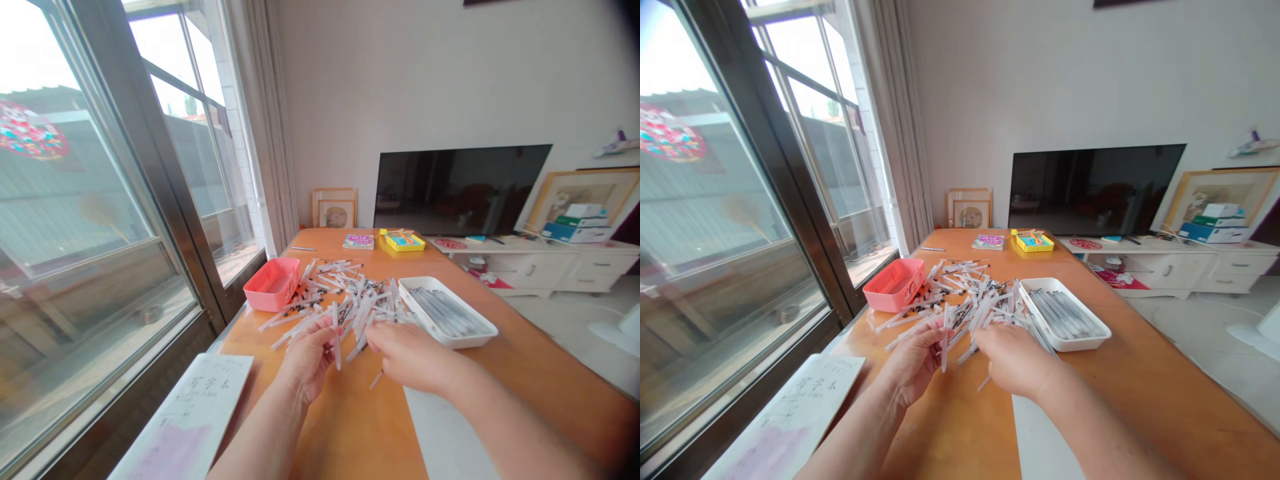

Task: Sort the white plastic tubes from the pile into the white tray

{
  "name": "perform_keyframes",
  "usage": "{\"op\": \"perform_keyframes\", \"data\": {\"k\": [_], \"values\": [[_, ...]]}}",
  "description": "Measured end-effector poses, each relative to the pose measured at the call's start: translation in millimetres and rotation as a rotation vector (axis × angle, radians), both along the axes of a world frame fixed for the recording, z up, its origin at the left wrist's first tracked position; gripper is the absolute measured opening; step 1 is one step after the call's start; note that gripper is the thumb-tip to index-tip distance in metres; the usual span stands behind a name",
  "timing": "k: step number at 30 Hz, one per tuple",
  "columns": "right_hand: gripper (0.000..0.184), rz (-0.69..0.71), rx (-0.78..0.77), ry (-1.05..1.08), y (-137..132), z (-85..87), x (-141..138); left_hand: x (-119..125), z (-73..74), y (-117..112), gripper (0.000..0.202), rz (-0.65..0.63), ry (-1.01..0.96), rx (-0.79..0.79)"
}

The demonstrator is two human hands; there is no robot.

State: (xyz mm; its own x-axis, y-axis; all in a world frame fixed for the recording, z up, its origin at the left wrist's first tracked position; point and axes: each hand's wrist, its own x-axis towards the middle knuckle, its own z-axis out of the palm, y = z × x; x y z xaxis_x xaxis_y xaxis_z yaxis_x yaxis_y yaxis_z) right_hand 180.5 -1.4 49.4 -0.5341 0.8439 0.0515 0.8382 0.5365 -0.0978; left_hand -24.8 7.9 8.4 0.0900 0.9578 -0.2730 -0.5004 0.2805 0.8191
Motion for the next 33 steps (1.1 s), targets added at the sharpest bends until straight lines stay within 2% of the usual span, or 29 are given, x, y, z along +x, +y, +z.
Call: {"op": "perform_keyframes", "data": {"k": [3,7,10,16,20,25,30,33], "values": [[0.042,-0.01,-0.036,-0.154,0.2,-8.2,-6.8,-1.0,1.3,0.0,0.032,0.014,0.017,-0.002],[0.046,-0.002,-0.097,-0.252,-1.5,-6.5,-24.8,-1.0,3.3,-0.7,0.027,0.005,0.011,0.018],[0.044,0.047,-0.09,-0.326,-3.8,-5.4,-32.8,-1.4,4.0,-0.4,0.023,0.009,0.004,0.014],[0.027,0.264,0.075,-0.417,-4.1,-18.9,-32.3,-4.7,4.5,1.4,0.02,0.034,-0.018,-0.003],[0.025,0.371,0.145,-0.374,1.1,-28.0,-24.7,-6.2,4.0,2.4,0.021,0.042,-0.038,-0.002],[0.029,0.432,0.204,-0.314,-0.1,-31.3,-17.4,-7.7,0.6,6.0,0.024,0.062,-0.054,0.02],[0.023,0.407,0.206,-0.16,-13.3,-14.3,-21.6,-9.5,-3.0,8.5,0.026,0.073,-0.056,0.049],[0.017,0.255,0.19,0.095,-15.2,1.2,-23.7,-9.4,-2.9,7.7,0.029,0.079,-0.049,0.054]]}}
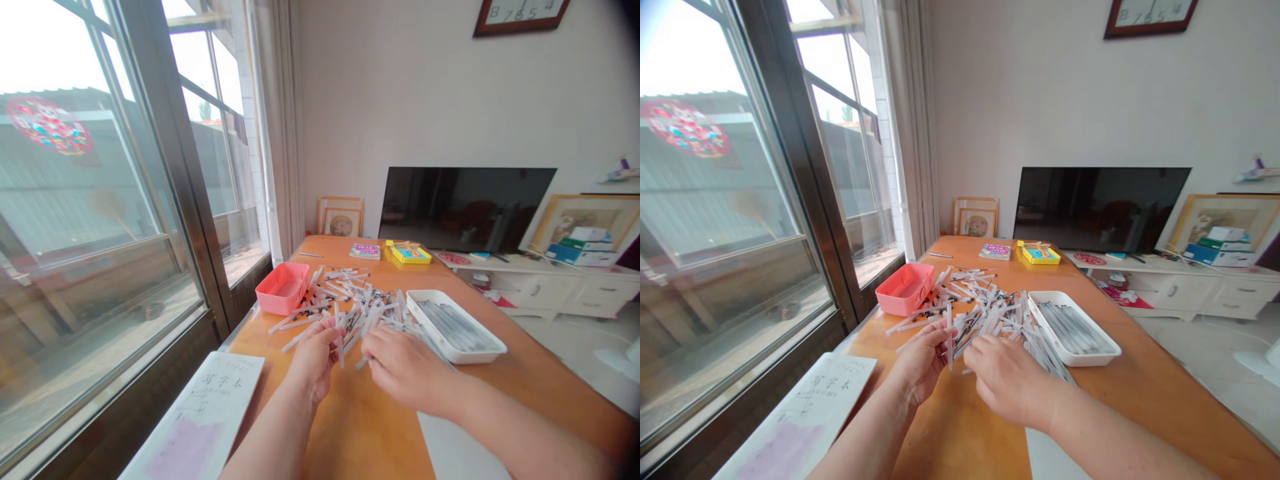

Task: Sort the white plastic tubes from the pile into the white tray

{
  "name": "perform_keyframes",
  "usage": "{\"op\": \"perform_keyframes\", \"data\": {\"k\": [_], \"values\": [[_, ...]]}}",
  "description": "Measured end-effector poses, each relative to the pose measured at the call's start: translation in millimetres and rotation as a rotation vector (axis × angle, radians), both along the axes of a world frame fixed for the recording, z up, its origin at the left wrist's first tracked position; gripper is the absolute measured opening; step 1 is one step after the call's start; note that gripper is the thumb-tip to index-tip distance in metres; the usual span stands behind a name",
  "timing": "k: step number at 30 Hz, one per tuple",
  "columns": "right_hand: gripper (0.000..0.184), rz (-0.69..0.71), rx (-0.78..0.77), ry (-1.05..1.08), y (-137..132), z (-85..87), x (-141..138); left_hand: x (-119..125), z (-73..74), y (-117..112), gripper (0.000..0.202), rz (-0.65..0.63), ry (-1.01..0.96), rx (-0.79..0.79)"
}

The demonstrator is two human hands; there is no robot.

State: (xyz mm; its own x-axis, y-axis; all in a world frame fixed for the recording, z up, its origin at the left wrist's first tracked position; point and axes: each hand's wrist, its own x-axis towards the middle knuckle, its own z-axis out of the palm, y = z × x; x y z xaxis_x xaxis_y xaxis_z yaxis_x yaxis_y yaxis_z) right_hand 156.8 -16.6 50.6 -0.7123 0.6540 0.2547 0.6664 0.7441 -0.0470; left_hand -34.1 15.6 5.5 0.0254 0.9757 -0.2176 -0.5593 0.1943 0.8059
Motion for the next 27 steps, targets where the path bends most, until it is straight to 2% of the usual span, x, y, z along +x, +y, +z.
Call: {"op": "perform_keyframes", "data": {"k": [5,7,10,13,17,27], "values": [[0.008,-0.254,-0.224,0.702,17.9,17.6,6.8,2.8,2.6,-3.4,0.033,-0.054,0.088,0.019],[0.012,-0.302,-0.308,0.979,27.3,21.5,10.8,4.5,4.0,-5.3,0.031,-0.095,0.147,0.048],[0.024,-0.346,-0.325,1.275,36.9,24.5,15.1,6.9,6.6,-8.9,0.022,-0.16,0.223,0.121],[0.031,-0.364,-0.298,1.368,39.5,24.3,17.6,8.7,9.3,-12.8,0.014,-0.21,0.277,0.184],[0.032,-0.369,-0.27,1.399,38.1,22.7,21.1,10.1,11.7,-16.7,0.014,-0.253,0.311,0.245],[0.032,-0.383,-0.267,1.358,37.8,23.6,26.8,13.1,15.1,-20.1,0.014,-0.254,0.373,0.231]]}}
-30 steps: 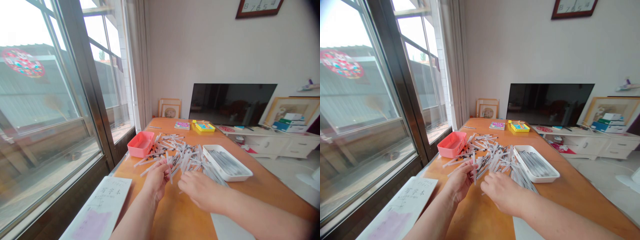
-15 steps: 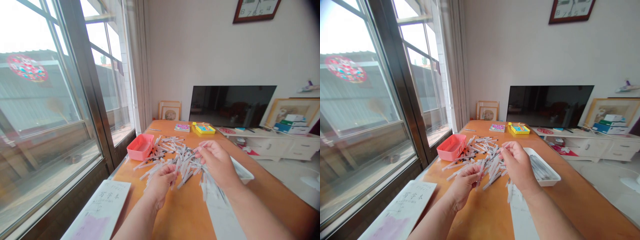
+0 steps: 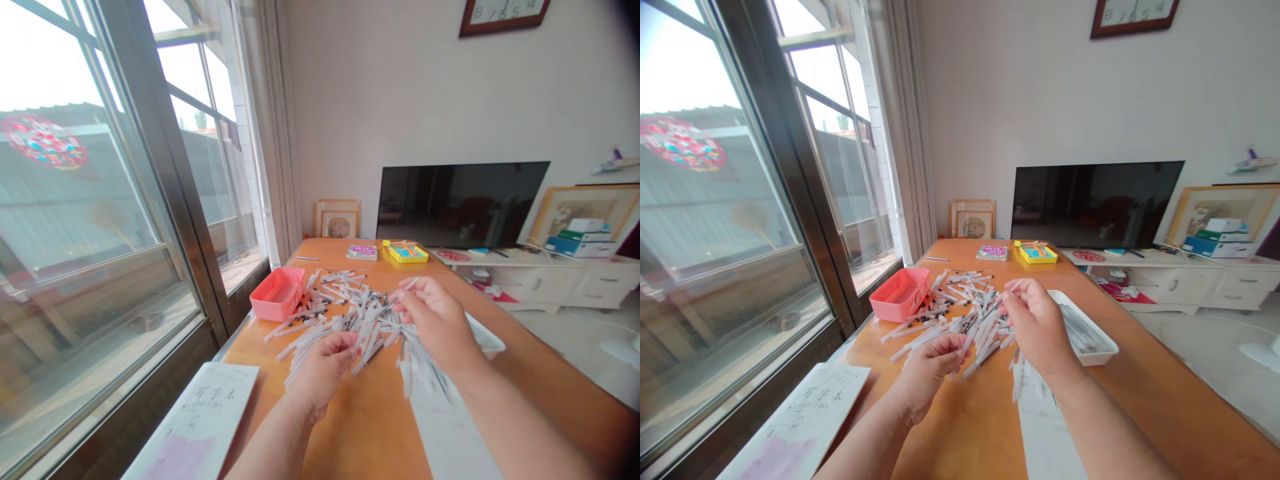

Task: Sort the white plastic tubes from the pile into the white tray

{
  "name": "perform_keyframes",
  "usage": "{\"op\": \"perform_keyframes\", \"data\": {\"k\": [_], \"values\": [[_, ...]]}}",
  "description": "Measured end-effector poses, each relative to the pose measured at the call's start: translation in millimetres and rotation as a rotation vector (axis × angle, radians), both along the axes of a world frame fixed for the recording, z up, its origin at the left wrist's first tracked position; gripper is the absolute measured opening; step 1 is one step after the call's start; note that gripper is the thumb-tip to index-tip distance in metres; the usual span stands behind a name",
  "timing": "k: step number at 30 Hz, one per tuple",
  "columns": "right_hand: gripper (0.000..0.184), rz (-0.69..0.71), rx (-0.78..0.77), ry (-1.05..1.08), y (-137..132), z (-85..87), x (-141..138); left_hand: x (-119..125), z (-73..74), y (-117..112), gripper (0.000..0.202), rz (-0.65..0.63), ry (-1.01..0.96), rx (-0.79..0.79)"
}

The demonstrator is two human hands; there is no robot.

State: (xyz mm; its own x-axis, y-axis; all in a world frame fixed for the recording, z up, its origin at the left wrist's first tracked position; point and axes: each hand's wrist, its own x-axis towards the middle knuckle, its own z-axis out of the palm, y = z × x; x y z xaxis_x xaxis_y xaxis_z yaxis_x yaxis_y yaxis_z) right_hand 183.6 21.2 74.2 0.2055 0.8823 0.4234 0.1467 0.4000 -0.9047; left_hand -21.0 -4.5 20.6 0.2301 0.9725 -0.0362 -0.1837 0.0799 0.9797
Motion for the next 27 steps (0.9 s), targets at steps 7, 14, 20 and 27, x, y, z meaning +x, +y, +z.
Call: {"op": "perform_keyframes", "data": {"k": [7,14,20,27], "values": [[0.037,0.053,-0.034,-0.064,-2.1,-1.6,-4.8,1.3,-0.8,-0.4,0.012,-0.008,0.009,0.003],[0.062,0.017,0.012,-0.086,-2.8,0.7,-4.6,0.6,-4.6,0.4,0.016,-0.025,0.054,-0.002],[0.049,0.009,-0.001,-0.143,-2.5,-1.3,-4.1,0.8,-2.4,-1.9,0.019,-0.045,0.076,-0.006],[0.036,0.099,-0.094,-0.196,-3.6,-9.7,-14.3,1.8,3.6,-5.4,0.018,-0.024,-0.027,-0.046]]}}
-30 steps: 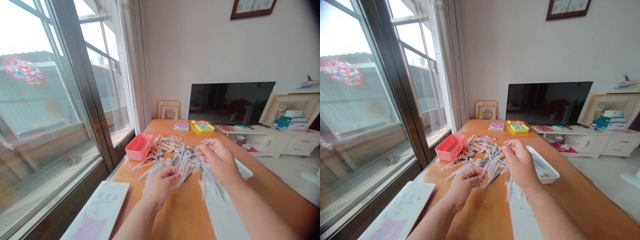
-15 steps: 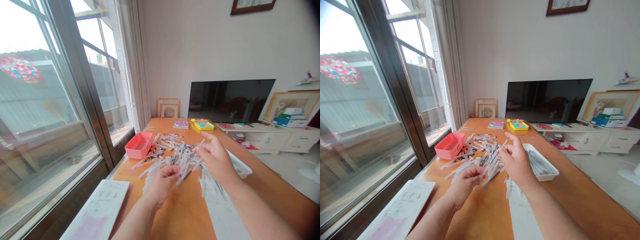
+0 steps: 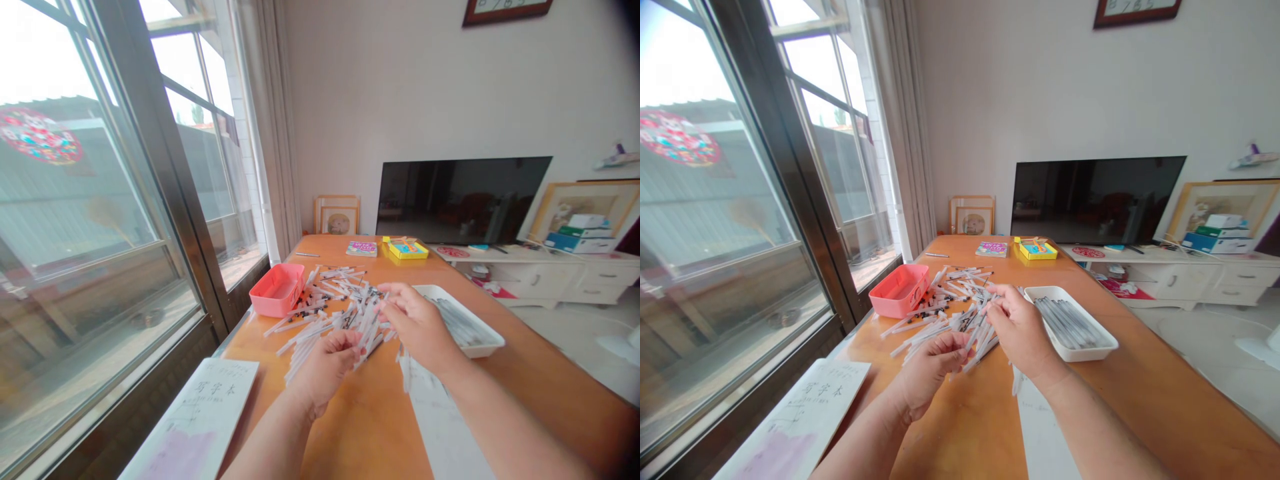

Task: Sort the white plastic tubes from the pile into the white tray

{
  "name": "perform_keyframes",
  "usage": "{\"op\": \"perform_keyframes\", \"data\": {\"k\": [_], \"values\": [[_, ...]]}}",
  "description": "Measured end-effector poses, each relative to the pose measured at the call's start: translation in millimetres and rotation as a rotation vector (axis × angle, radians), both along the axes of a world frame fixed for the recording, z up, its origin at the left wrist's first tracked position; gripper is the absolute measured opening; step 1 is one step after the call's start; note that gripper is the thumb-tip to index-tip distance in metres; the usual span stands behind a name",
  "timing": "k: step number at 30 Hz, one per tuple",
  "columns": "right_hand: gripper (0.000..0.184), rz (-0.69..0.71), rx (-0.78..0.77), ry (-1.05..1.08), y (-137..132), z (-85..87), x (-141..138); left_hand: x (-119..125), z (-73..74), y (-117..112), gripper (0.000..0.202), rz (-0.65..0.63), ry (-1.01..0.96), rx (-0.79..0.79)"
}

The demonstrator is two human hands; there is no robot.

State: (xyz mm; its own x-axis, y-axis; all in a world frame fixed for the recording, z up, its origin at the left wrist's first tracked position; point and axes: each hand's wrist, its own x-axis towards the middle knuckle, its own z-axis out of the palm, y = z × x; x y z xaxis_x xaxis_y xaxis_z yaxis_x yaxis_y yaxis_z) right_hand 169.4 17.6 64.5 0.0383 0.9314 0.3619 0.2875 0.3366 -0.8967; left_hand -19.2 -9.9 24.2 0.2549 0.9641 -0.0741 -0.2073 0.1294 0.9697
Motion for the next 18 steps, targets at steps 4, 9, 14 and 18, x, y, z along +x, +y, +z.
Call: {"op": "perform_keyframes", "data": {"k": [4,9,14,18], "values": [[0.03,0.057,-0.102,-0.054,1.1,-7.0,-2.0,-1.0,0.2,1.1,0.017,-0.021,-0.046,-0.006],[0.033,0.125,-0.123,-0.119,2.3,-8.6,0.8,-2.4,-3.2,3.4,0.017,-0.038,-0.047,0.004],[0.036,0.049,-0.129,-0.069,6.8,-6.8,9.2,-4.5,-4.2,5.6,0.017,-0.029,-0.039,-0.008],[0.035,-0.023,-0.112,-0.06,13.6,-8.8,16.8,-8.0,-4.7,10.2,0.018,0.047,-0.026,0.013]]}}
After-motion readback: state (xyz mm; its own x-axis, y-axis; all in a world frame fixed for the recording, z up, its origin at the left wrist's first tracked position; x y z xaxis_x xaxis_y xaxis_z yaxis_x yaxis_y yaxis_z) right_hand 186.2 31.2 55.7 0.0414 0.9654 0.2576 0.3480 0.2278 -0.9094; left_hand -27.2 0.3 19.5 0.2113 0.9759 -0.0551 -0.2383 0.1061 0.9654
